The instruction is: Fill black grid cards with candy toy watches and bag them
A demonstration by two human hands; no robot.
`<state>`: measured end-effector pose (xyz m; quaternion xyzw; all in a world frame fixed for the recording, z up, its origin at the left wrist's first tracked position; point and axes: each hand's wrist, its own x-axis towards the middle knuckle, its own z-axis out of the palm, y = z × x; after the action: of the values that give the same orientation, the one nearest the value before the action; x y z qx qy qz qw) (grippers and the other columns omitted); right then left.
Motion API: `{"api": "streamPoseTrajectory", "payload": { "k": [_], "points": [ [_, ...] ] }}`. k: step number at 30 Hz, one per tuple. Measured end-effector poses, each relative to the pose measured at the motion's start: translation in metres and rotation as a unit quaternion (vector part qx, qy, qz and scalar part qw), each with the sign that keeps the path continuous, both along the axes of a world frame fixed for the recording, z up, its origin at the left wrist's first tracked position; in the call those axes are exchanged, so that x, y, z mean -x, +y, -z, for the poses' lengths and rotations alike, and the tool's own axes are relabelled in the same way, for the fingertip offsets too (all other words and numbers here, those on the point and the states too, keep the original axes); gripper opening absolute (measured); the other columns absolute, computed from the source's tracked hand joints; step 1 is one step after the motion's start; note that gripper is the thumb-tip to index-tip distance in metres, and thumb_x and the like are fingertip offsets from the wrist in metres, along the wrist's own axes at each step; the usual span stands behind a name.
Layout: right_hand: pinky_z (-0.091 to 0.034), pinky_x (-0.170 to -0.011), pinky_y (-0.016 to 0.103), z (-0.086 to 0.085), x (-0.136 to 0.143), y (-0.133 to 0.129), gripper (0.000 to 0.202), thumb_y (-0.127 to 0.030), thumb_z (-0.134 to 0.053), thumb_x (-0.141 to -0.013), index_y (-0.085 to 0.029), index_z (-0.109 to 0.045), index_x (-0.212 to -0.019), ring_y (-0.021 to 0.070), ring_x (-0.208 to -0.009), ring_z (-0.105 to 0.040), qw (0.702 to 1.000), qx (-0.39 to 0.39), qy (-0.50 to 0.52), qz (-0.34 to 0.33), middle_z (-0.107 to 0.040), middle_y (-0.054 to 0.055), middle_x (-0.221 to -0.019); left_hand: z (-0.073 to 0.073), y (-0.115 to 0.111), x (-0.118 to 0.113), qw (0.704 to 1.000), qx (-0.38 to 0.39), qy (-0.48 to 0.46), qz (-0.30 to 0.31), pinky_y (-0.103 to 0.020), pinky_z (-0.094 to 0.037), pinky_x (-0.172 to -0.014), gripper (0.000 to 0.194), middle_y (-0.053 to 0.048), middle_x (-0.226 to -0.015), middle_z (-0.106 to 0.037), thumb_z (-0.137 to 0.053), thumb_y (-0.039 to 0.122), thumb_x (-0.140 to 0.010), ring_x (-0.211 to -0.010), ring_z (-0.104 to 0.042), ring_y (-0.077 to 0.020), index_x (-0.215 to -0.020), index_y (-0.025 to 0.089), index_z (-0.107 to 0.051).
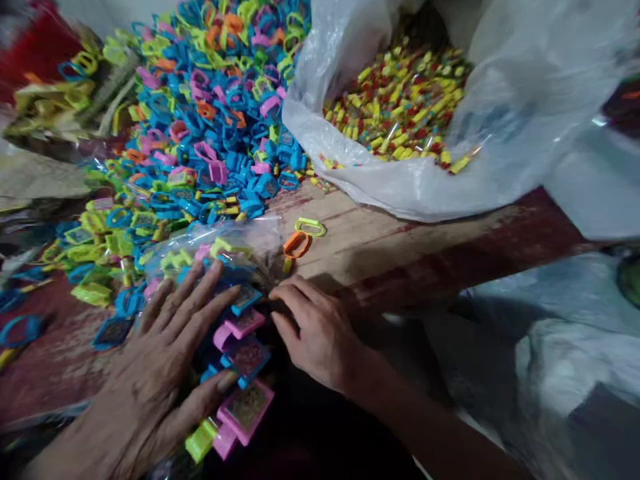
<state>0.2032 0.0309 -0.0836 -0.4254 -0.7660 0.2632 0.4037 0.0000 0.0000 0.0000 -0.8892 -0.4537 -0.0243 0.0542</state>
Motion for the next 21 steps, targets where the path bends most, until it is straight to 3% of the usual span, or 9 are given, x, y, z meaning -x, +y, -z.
{"api": "streamPoseTrajectory", "payload": {
  "k": [4, 8, 13, 18, 21],
  "points": [
    [-0.047, -0.077, 0.031, -0.002, 0.014, 0.015, 0.038, -0.010, -0.061, -0.080, -0.018, -0.051, -0.116, 0.0210, -0.093, -0.062, 0.997, 0.054, -0.041, 0.042, -0.063, 0.007, -0.107, -0.001, 0.005, 0.003, 1.000, -0.001, -0.007, 0.003, -0.053, -0.010, -0.122, 0.066, -0.011, -0.163, -0.012, -0.052, 0.049, -0.091, -0.149, -0.018, -0.0315, -0.148, 0.020, -0.035],
    [-0.047, -0.073, 0.030, -0.003, 0.015, 0.028, 0.030, -0.009, -0.059, -0.082, -0.020, -0.052, -0.110, 0.0210, -0.091, -0.065, 0.991, 0.127, -0.041, -0.022, -0.067, 0.005, -0.100, -0.002, 0.004, 0.002, 1.000, 0.003, -0.023, -0.001, -0.055, -0.011, -0.121, 0.063, -0.014, -0.163, -0.006, -0.053, 0.045, -0.090, -0.149, -0.016, -0.0355, -0.145, 0.018, -0.039],
    [-0.046, -0.067, 0.023, 0.003, 0.014, 0.030, 0.040, -0.008, -0.064, -0.080, -0.021, -0.052, -0.116, 0.0156, -0.083, -0.067, 0.976, 0.202, 0.041, -0.067, -0.070, 0.001, -0.096, -0.001, 0.004, 0.002, 1.000, 0.005, -0.026, 0.004, -0.052, -0.009, -0.122, 0.064, -0.014, -0.163, -0.009, -0.053, 0.045, -0.088, -0.149, -0.017, -0.0333, -0.144, 0.018, -0.039],
    [-0.043, -0.062, 0.022, 0.013, 0.024, 0.026, 0.014, -0.005, -0.053, -0.084, -0.017, -0.060, -0.088, 0.0127, -0.067, -0.063, 0.987, 0.109, 0.061, 0.097, -0.067, 0.001, -0.075, 0.001, 0.006, 0.004, 0.999, 0.007, -0.038, 0.013, -0.051, -0.009, -0.122, 0.060, -0.015, -0.163, -0.013, -0.052, 0.046, -0.088, -0.149, -0.018, -0.0326, -0.141, 0.018, -0.043],
    [-0.042, -0.059, 0.022, 0.013, 0.029, 0.026, 0.012, -0.013, -0.053, -0.090, -0.017, -0.060, -0.082, 0.0127, -0.063, -0.062, 0.987, 0.095, 0.049, 0.118, -0.065, 0.001, -0.070, 0.002, 0.006, 0.004, 0.999, 0.004, -0.038, 0.016, -0.052, -0.011, -0.122, 0.061, -0.017, -0.162, -0.015, -0.053, 0.045, -0.088, -0.148, -0.019, -0.0345, -0.140, 0.015, -0.044]
  ]
}}
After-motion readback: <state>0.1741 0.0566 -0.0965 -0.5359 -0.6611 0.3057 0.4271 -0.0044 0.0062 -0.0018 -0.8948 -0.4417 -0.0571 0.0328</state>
